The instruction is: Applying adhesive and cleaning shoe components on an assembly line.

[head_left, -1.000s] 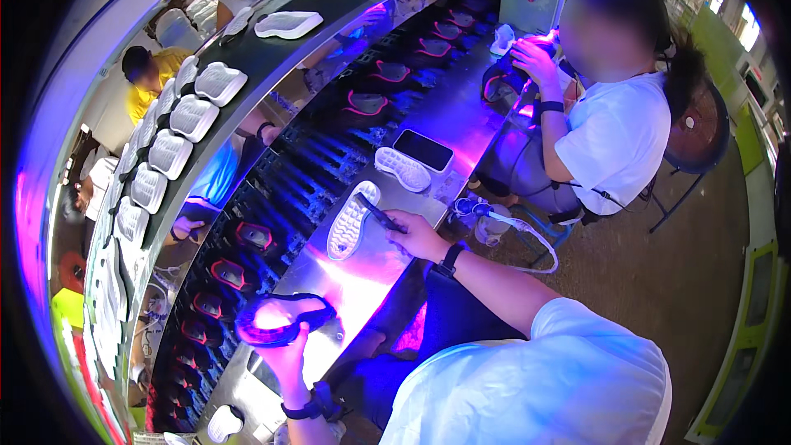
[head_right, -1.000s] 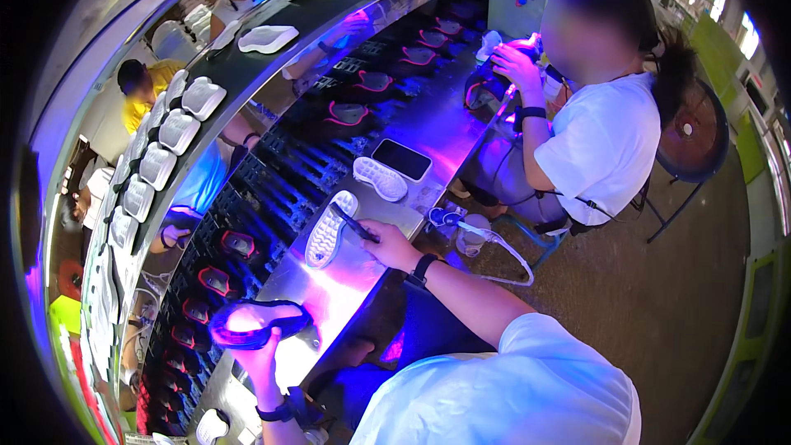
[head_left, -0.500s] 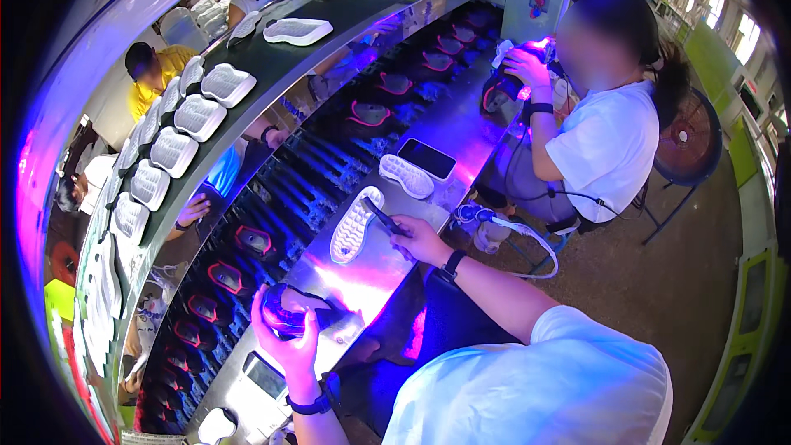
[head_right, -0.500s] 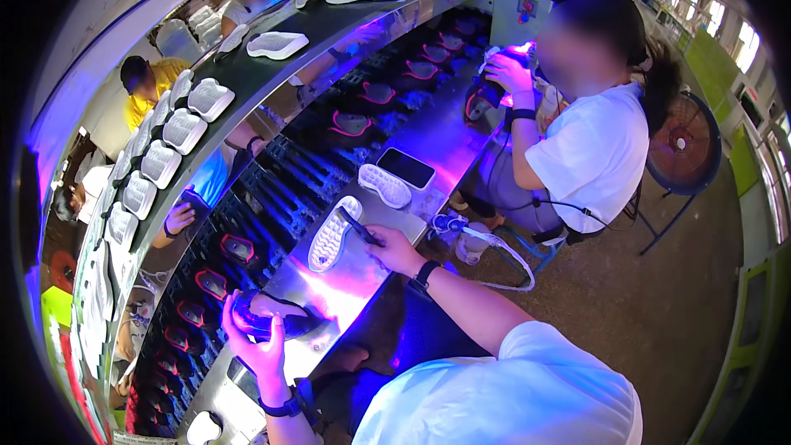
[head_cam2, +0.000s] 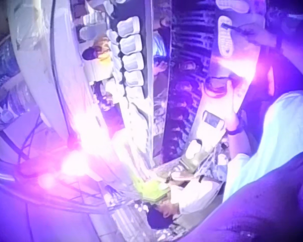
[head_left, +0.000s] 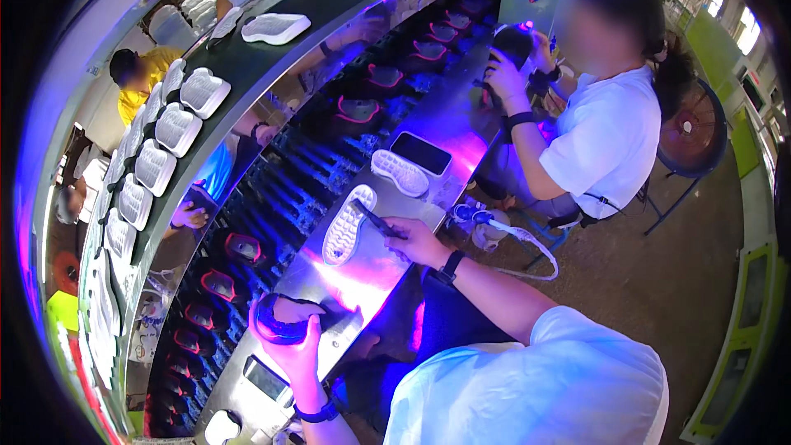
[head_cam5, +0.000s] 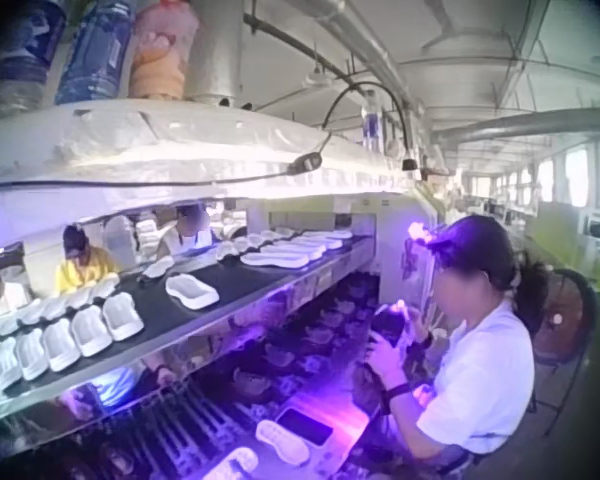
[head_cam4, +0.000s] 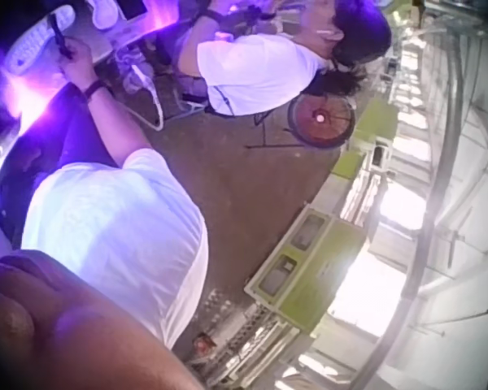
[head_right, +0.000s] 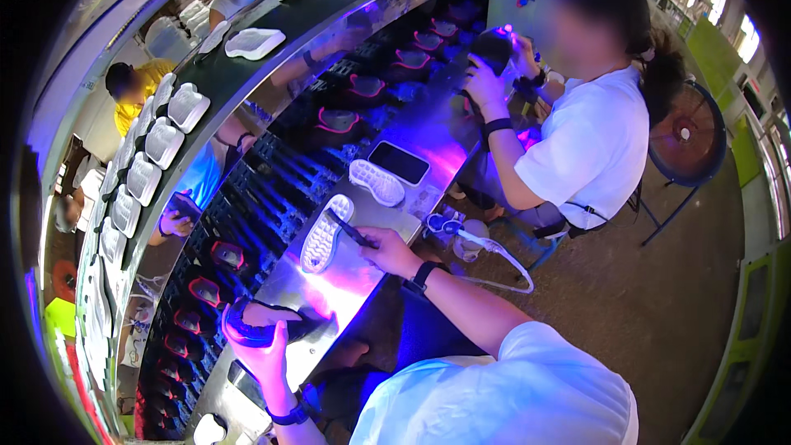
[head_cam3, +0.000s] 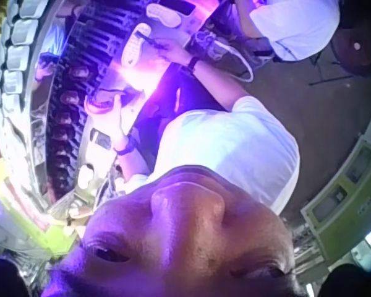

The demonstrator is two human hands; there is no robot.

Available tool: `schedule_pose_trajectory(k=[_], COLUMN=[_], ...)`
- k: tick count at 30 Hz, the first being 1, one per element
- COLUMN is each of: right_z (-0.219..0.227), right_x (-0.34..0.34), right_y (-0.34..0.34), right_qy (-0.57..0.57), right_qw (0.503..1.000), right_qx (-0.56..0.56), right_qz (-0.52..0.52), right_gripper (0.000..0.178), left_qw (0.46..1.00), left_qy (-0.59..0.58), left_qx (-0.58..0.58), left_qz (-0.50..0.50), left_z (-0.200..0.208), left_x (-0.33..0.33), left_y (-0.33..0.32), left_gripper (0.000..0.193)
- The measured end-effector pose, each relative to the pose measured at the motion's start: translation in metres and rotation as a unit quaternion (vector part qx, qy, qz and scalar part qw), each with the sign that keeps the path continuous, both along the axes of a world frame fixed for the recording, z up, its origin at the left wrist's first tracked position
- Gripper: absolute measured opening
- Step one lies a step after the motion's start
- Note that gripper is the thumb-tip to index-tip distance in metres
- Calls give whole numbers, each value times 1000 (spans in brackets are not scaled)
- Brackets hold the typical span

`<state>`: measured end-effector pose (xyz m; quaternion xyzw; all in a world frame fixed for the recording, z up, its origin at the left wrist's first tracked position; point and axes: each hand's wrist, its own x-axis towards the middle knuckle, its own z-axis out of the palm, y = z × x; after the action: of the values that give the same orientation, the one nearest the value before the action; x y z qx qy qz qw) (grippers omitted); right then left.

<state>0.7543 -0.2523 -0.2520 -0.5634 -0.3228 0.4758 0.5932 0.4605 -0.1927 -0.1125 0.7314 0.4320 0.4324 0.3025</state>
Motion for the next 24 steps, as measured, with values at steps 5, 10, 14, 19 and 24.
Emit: schedule_pose_trajectory(k=[5,10,14,19,24], right_z=[7,51,71,33,22], right_x=[-8,-36,-54,-79,-85], right_y=[-4,-24,-33,-25,-18], right_qy=[-33,-199,-213,-202,-224], right_qw=[999,974,964,963,953], right_qx=[29,100,37,11,-9], right_qz=[31,50,152,179,206], right_gripper=[45,38,35,36,34], left_qw=[998,975,950,955,949], left_qy=[10,168,242,206,242], left_qx=[-62,143,198,212,197], left_qz=[3,-15,-3,-21,-49], left_z=[-20,-16,-45,-76,-83], left_x=[-24,-16,-29,-42,-55], left_y=[-22,-70,-106,-127,-133], left_gripper=[92,97,87,56,43])
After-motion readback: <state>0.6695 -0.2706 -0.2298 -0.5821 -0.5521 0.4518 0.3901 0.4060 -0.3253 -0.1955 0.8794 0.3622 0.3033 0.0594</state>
